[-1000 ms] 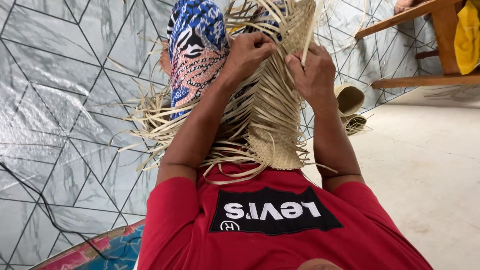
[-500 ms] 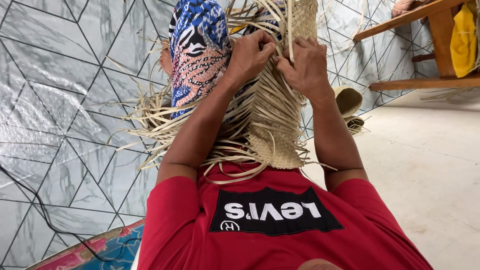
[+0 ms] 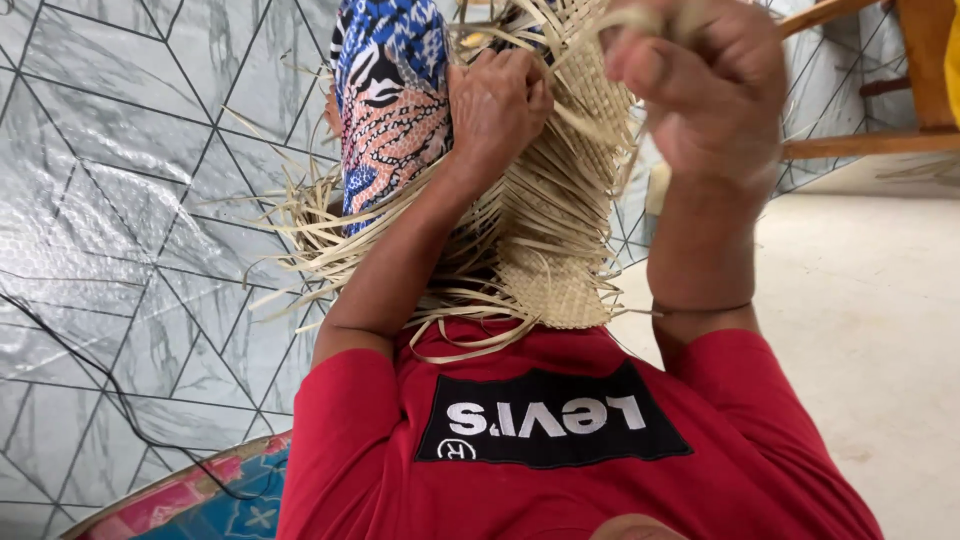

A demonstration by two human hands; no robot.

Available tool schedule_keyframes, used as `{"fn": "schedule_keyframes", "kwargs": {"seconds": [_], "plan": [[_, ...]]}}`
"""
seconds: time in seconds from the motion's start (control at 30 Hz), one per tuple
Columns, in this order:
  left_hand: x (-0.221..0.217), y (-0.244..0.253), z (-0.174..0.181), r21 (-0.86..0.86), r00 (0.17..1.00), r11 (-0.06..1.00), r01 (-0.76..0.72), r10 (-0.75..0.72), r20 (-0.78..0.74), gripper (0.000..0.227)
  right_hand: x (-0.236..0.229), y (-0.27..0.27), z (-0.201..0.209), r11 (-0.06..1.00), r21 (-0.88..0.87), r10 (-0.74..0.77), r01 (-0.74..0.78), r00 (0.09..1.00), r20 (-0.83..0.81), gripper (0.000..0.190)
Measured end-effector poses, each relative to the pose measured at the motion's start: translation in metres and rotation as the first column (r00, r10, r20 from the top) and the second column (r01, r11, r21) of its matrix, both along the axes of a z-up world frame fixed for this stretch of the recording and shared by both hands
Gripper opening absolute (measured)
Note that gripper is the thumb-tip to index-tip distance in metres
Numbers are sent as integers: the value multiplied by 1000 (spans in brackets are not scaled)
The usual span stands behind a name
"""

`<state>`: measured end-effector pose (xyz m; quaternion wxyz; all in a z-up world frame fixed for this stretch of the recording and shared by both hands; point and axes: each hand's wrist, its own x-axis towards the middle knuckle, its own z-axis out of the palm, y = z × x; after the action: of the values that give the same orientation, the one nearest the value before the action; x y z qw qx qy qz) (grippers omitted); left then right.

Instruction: The person is weaving thin bamboo strips together to form a mat or basket structure.

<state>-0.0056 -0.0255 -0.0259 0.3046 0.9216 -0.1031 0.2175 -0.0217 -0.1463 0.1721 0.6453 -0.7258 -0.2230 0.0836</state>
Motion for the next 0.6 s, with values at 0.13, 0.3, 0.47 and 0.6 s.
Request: {"fn": "schedule_keyframes", "kwargs": {"seconds": [0.13, 0.3, 0.47, 0.6], "plan": [[5, 3, 19, -411, 894, 911, -5, -180, -410, 7, 33, -17, -25, 971, -167, 203, -170, 956, 211, 8], [5, 7, 28, -544, 753, 826, -147, -263, -603, 7, 60, -17, -100, 322, -926, 198, 197, 943, 269, 17], [-1, 6, 32, -554, 880, 831, -45, -229, -416, 5, 80, -44, -128, 461, -788, 681, 407, 407, 609, 9], [-2, 4, 34, -535, 891, 842, -68, -190, -412, 12, 70, -30, -117, 728, -683, 192, 55, 940, 281, 7]]}}
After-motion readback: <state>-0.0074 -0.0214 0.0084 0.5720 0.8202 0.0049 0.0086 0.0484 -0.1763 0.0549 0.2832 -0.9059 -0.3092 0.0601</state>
